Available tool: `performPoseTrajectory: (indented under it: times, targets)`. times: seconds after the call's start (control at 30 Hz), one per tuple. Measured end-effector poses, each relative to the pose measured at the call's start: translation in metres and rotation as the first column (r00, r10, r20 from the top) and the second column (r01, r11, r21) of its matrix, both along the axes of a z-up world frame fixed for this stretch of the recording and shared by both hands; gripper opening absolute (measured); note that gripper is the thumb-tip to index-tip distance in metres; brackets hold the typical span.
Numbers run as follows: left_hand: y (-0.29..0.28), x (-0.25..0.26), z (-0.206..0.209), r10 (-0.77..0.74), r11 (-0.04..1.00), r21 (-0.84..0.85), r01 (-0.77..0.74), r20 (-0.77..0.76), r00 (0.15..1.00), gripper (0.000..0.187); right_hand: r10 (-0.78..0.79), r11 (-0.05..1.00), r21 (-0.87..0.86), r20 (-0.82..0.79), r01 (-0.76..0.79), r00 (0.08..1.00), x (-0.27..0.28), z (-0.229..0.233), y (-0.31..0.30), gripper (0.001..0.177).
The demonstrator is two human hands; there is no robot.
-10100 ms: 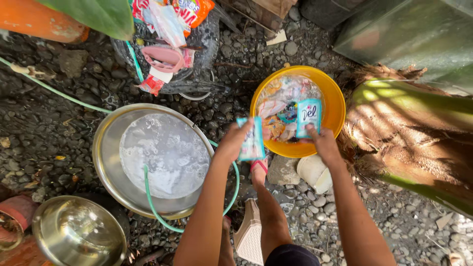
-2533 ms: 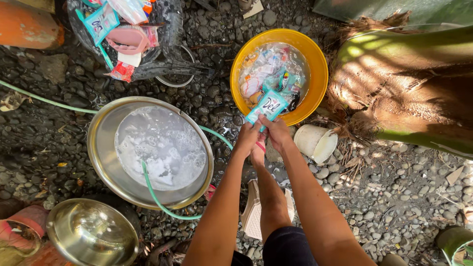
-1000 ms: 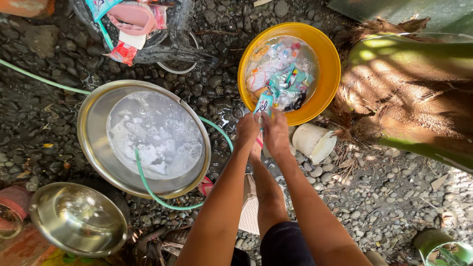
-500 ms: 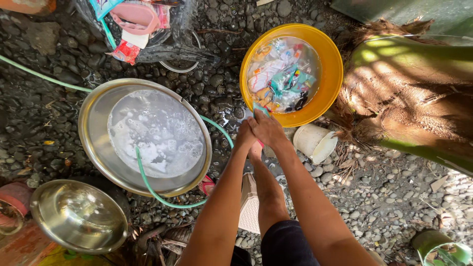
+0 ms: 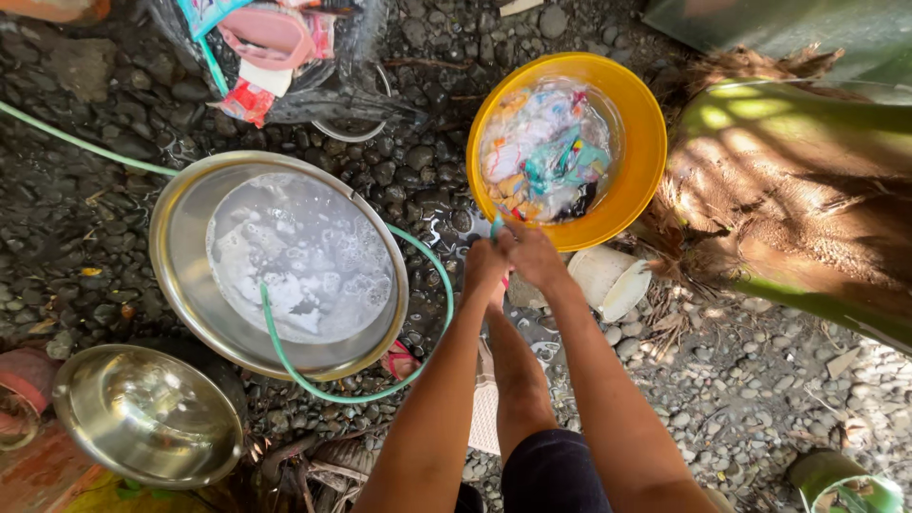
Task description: The person washes clothes by hand in a yellow bucket filled with water and detergent while using a green hose.
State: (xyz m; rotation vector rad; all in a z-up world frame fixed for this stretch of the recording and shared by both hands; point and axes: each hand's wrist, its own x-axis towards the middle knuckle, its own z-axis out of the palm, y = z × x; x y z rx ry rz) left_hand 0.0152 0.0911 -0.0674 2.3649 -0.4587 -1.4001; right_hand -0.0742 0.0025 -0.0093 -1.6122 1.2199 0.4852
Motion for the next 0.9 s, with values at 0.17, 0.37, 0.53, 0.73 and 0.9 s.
performPoseTrajectory:
  times: [0.17,0.37,0.53,0.73,0.9]
  targets:
    - [-0.012,0.008,0.008,0.25,0.966,0.018,-0.26,-0.344,0.905,0.049,0.047,0.994,0.091,0.076,-0.054,0.996,-0.016,-0.042,-0.017,0.058]
    - [-0.029,0.001,-0.003,0.458,0.849,0.012,-0.528,-0.513,0.725,0.035,-0.449,0.851,0.412,0.248,0.326,0.859,-0.029,-0.047,-0.047,0.044]
    - [-0.037,-0.017,-0.017,0.609,0.747,0.063,-0.662,-0.463,0.644,0.039,0.289,0.945,-0.257,0.367,-0.202,0.884,-0.056,-0.076,-0.047,0.036]
    - [-0.008,-0.04,-0.094,0.3,0.943,-0.179,-0.281,0.089,0.95,0.045,0.34,0.937,0.01,0.196,-0.349,0.92,-0.028,-0.124,-0.029,0.033]
    - [-0.013,-0.032,-0.073,0.523,0.84,0.003,-0.543,-0.273,0.807,0.045,0.203,0.978,-0.098,0.309,-0.182,0.929,-0.022,-0.104,-0.043,0.039]
